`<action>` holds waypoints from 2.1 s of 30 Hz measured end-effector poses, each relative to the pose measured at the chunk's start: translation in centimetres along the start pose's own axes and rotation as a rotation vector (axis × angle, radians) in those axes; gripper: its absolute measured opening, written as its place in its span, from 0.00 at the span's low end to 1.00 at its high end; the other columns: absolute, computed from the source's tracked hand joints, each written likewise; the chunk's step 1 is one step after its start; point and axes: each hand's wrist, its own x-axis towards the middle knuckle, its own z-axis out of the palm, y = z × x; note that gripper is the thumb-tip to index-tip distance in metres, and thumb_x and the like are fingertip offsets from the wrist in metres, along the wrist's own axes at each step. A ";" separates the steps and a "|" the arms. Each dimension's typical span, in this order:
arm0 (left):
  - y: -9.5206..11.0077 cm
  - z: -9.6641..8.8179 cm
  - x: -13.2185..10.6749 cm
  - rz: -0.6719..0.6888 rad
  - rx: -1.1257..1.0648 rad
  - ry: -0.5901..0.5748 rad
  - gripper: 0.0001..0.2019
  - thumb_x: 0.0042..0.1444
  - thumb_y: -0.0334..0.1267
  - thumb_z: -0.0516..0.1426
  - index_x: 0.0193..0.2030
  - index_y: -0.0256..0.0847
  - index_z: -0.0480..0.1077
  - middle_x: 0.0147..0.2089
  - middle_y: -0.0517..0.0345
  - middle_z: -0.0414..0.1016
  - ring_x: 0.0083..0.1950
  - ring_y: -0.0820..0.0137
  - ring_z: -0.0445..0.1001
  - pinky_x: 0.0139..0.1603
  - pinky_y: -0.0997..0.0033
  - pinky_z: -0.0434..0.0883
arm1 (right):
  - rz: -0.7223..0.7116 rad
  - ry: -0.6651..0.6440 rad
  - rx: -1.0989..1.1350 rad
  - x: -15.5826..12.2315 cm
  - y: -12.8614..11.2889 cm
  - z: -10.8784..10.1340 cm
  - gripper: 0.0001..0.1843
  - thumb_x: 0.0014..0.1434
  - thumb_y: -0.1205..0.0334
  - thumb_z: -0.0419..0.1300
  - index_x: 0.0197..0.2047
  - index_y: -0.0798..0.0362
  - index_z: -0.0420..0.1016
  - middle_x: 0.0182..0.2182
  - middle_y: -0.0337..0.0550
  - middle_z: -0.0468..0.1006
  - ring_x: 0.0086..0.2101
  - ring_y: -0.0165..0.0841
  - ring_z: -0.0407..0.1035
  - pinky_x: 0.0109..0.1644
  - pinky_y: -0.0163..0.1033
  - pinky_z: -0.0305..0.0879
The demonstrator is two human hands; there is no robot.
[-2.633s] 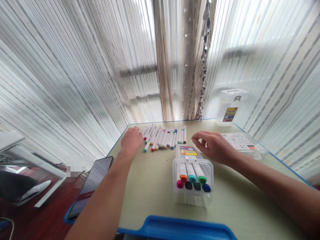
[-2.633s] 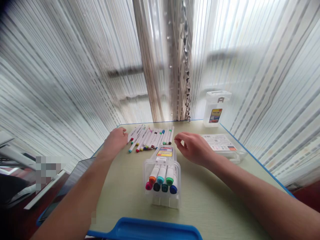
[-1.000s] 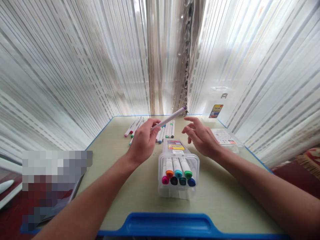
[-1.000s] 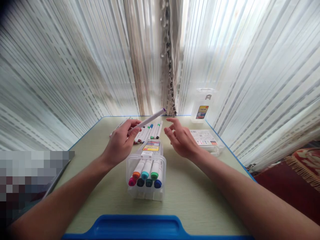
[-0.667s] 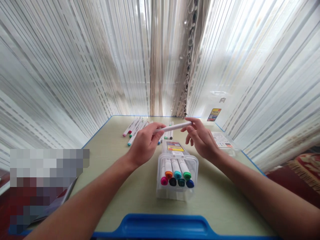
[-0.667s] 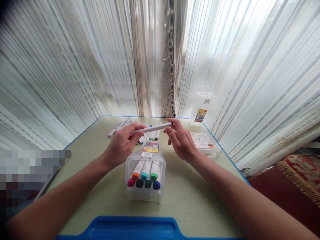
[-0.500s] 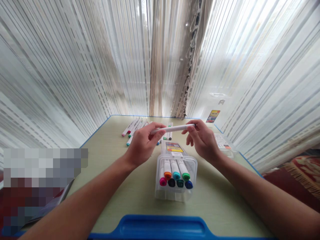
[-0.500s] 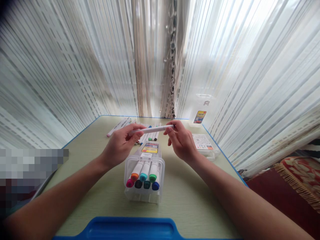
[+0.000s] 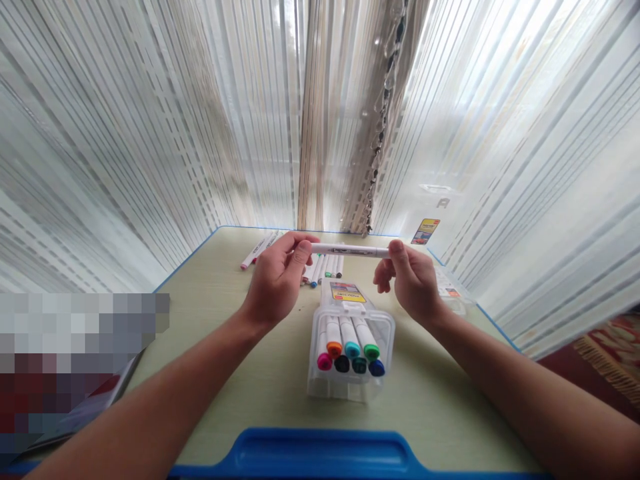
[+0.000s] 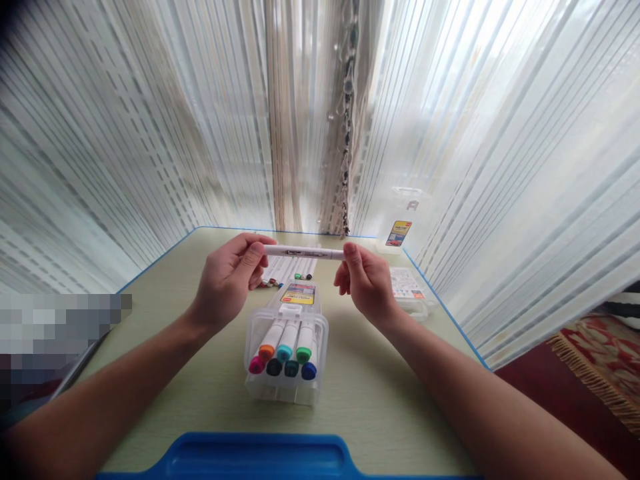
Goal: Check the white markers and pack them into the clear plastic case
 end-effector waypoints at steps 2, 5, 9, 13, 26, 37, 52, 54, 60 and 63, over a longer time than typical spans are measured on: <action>0.1 0.1 0.0 -0.002 -0.039 0.000 0.12 0.65 0.44 0.57 0.45 0.38 0.74 0.30 0.61 0.68 0.21 0.79 0.60 0.19 0.77 0.59 | 0.022 0.013 0.020 0.0 -0.1 0.1 0.31 0.66 0.36 0.52 0.21 0.50 0.61 0.12 0.38 0.72 0.11 0.26 0.63 0.14 0.31 0.56; 0.2 0.1 0.0 0.005 -0.055 0.007 0.11 0.65 0.43 0.57 0.45 0.37 0.73 0.30 0.61 0.69 0.20 0.80 0.60 0.19 0.77 0.59 | 0.045 0.025 0.040 0.1 -0.3 0.1 0.32 0.65 0.35 0.53 0.19 0.50 0.59 0.11 0.38 0.70 0.10 0.26 0.62 0.13 0.31 0.54; 0.1 0.1 -0.1 0.030 0.002 0.037 0.11 0.65 0.43 0.58 0.46 0.39 0.73 0.33 0.59 0.72 0.22 0.80 0.62 0.21 0.78 0.62 | 0.068 0.046 0.051 0.2 -0.6 0.1 0.35 0.63 0.33 0.54 0.15 0.49 0.55 0.09 0.39 0.68 0.09 0.26 0.61 0.12 0.31 0.52; -0.1 0.0 -0.2 0.067 0.027 0.044 0.11 0.64 0.45 0.59 0.47 0.40 0.72 0.36 0.57 0.73 0.24 0.79 0.65 0.22 0.78 0.63 | 0.090 0.056 0.055 0.4 -0.9 0.2 0.37 0.61 0.30 0.54 0.13 0.48 0.53 0.09 0.41 0.68 0.09 0.26 0.61 0.11 0.32 0.53; 0.2 0.2 -0.2 0.037 0.052 0.044 0.10 0.64 0.44 0.59 0.44 0.39 0.73 0.32 0.59 0.70 0.25 0.77 0.65 0.22 0.77 0.62 | 0.068 0.059 0.177 0.2 -0.5 0.1 0.29 0.63 0.37 0.57 0.22 0.50 0.63 0.14 0.38 0.72 0.11 0.27 0.64 0.13 0.33 0.57; 0.6 0.1 -0.7 0.034 0.032 0.031 0.10 0.65 0.42 0.57 0.46 0.39 0.74 0.31 0.60 0.69 0.23 0.77 0.62 0.22 0.75 0.59 | -0.021 0.065 0.223 -0.1 -0.9 0.3 0.21 0.66 0.43 0.56 0.31 0.50 0.64 0.22 0.34 0.75 0.13 0.26 0.66 0.15 0.32 0.58; 0.8 0.4 -0.8 0.021 0.035 -0.014 0.11 0.63 0.44 0.59 0.44 0.39 0.74 0.25 0.64 0.64 0.22 0.78 0.58 0.20 0.76 0.55 | -0.028 0.105 0.154 -0.3 -1.3 0.3 0.32 0.64 0.37 0.57 0.17 0.49 0.59 0.13 0.39 0.71 0.11 0.28 0.63 0.14 0.35 0.56; 0.7 0.5 -0.8 0.019 0.042 -0.033 0.11 0.63 0.44 0.60 0.44 0.38 0.75 0.24 0.64 0.64 0.22 0.78 0.57 0.20 0.76 0.57 | -0.037 0.101 0.123 -0.3 -1.4 0.4 0.33 0.63 0.35 0.56 0.17 0.48 0.58 0.13 0.39 0.71 0.11 0.28 0.62 0.14 0.35 0.55; 0.6 0.4 -0.7 0.030 0.070 -0.057 0.11 0.62 0.44 0.60 0.44 0.39 0.76 0.23 0.64 0.63 0.21 0.78 0.57 0.21 0.76 0.60 | -0.033 0.051 0.122 -0.4 -1.4 0.5 0.31 0.65 0.37 0.55 0.19 0.49 0.60 0.14 0.39 0.71 0.12 0.28 0.63 0.15 0.35 0.56; 0.5 0.4 -0.7 0.022 0.065 -0.053 0.10 0.63 0.44 0.60 0.43 0.39 0.76 0.23 0.64 0.63 0.21 0.77 0.56 0.20 0.76 0.55 | -0.027 0.004 0.174 -0.5 -1.4 0.5 0.22 0.66 0.41 0.55 0.31 0.51 0.70 0.21 0.38 0.75 0.16 0.29 0.67 0.17 0.35 0.60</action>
